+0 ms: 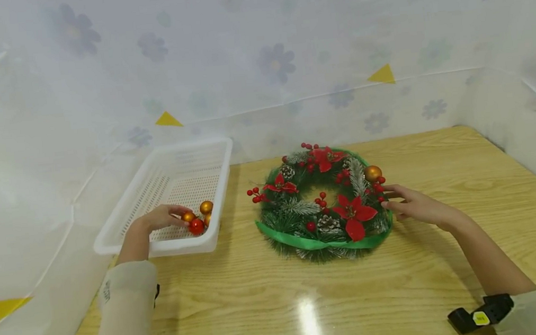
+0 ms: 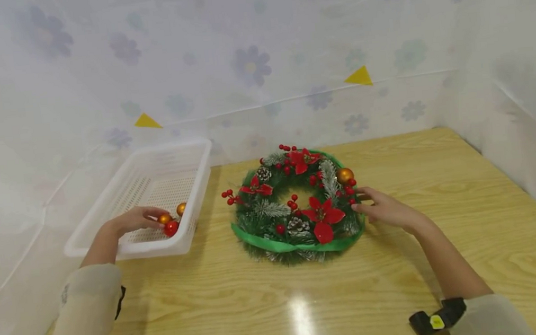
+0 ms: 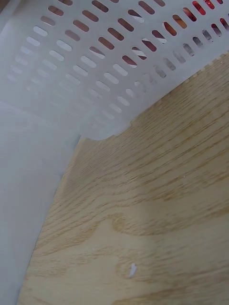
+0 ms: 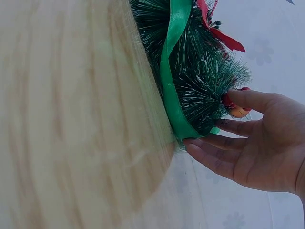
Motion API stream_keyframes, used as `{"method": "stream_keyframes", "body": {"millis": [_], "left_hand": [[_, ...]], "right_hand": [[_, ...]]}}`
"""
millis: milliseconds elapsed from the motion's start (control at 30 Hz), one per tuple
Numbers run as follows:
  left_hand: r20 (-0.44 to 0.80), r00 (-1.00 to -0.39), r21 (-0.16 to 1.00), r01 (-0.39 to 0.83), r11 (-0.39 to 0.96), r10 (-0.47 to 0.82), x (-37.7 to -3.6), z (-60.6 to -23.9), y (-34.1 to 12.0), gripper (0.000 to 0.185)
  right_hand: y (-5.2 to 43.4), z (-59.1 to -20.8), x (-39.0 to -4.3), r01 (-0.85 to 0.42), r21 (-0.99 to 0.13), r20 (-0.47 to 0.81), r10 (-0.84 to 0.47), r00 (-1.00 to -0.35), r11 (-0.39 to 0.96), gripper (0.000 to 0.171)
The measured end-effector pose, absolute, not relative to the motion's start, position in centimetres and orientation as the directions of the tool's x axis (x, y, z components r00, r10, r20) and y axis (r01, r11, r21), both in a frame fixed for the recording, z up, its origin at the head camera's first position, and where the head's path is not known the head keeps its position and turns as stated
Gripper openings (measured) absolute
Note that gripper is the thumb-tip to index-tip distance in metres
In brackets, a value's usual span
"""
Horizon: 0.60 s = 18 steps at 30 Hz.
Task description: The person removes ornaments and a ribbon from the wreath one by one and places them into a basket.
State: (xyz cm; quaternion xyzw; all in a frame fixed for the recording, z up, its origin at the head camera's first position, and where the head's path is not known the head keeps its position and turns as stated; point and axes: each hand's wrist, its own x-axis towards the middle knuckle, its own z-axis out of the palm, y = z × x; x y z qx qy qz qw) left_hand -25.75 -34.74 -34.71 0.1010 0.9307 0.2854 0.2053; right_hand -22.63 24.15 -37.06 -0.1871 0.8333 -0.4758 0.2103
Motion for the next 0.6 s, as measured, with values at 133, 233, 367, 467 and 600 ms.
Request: {"method": "stream_keyframes", "body": {"millis": [133, 233, 367, 467, 600], "left_hand": [[-0.333, -0.891, 0.568, 0.072, 0.82, 0.309, -25.8, -34.7, -34.8, 0.05], [-0.333, -0.888, 0.604, 0.057, 0.795, 0.317, -25.9, -34.5, -34.9, 0.054], [-0.299, -0.9, 0.693, 0.023, 0.721, 0.316, -25.7, -34.3, -34.9, 0.059], [-0.249, -0.918, 0.736, 0.027, 0.676, 0.307, -25.5, -33.9, -34.8, 0.06], [-0.161, -0.946, 0.764, 0.06, 0.642, 0.28, -25.0, -33.0, -34.0, 0.058]], "right_hand": [[24.2, -37.1, -22.7, -0.121, -0.871, -0.165, -0.516, -0.841, 0.476, 0.066], [24.2, -37.0, -22.8, -0.124, -0.872, -0.161, -0.517, -0.841, 0.473, 0.065], [24.2, -37.0, -22.9, -0.114, -0.879, -0.164, -0.518, -0.839, 0.464, 0.066], [24.3, -37.0, -22.8, -0.107, -0.883, -0.167, -0.518, -0.839, 0.457, 0.066], [24.4, -37.2, -22.6, -0.103, -0.886, -0.165, -0.516, -0.841, 0.452, 0.066]]}}
